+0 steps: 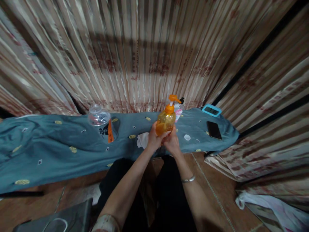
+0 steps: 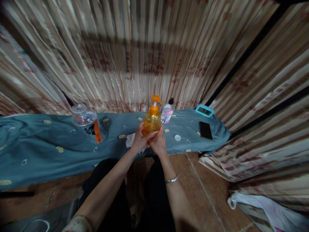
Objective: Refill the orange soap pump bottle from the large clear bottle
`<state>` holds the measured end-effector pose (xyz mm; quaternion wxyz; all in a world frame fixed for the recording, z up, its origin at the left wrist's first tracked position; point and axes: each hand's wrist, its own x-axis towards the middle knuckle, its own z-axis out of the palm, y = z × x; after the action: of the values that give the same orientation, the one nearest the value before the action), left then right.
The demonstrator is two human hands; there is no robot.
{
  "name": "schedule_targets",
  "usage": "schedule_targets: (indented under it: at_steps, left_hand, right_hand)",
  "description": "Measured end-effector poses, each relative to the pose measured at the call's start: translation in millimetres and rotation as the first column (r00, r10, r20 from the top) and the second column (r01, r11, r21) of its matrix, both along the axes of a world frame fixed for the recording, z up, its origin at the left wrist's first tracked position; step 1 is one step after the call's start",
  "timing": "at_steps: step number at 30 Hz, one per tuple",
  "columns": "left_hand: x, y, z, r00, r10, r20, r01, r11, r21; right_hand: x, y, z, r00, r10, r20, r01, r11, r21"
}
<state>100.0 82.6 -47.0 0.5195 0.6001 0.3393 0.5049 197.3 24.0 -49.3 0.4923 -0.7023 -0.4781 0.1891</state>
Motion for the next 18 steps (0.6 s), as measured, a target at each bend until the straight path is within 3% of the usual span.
schedule_targets:
  at_steps: [5, 11, 14, 18]
  left_hand:
    - [39.2, -3.3, -4.4, 0.992, -0.109, -0.064, 0.107, 0.994, -0.024]
    - [67.2, 3.0, -6.9, 0.979, -0.178, -0.100, 0.184, 0.982, 0.047]
    - [66.9, 0.7, -18.9, 0.977, -0.157, -0.144, 0.162, 0.986, 0.025]
    - [44.1, -5.9, -38.3, 0.967, -0.179, -0.183, 0.184, 0.983, 0.010]
  right_hand:
    - [41.0, -5.0, -12.7, 0.987, -0.150, 0.051, 0.154, 0.985, -0.082]
    - [62.6, 11.9, -28.3, 0.965, -0.255, 0.069, 0.259, 0.963, -0.071]
    - [70.2, 24.7, -31.5, 0.954, -0.291, 0.078, 0.294, 0.955, -0.043]
    - [81.2, 43.8, -31.8, 0.936, -0.337, 0.100, 0.340, 0.940, -0.011]
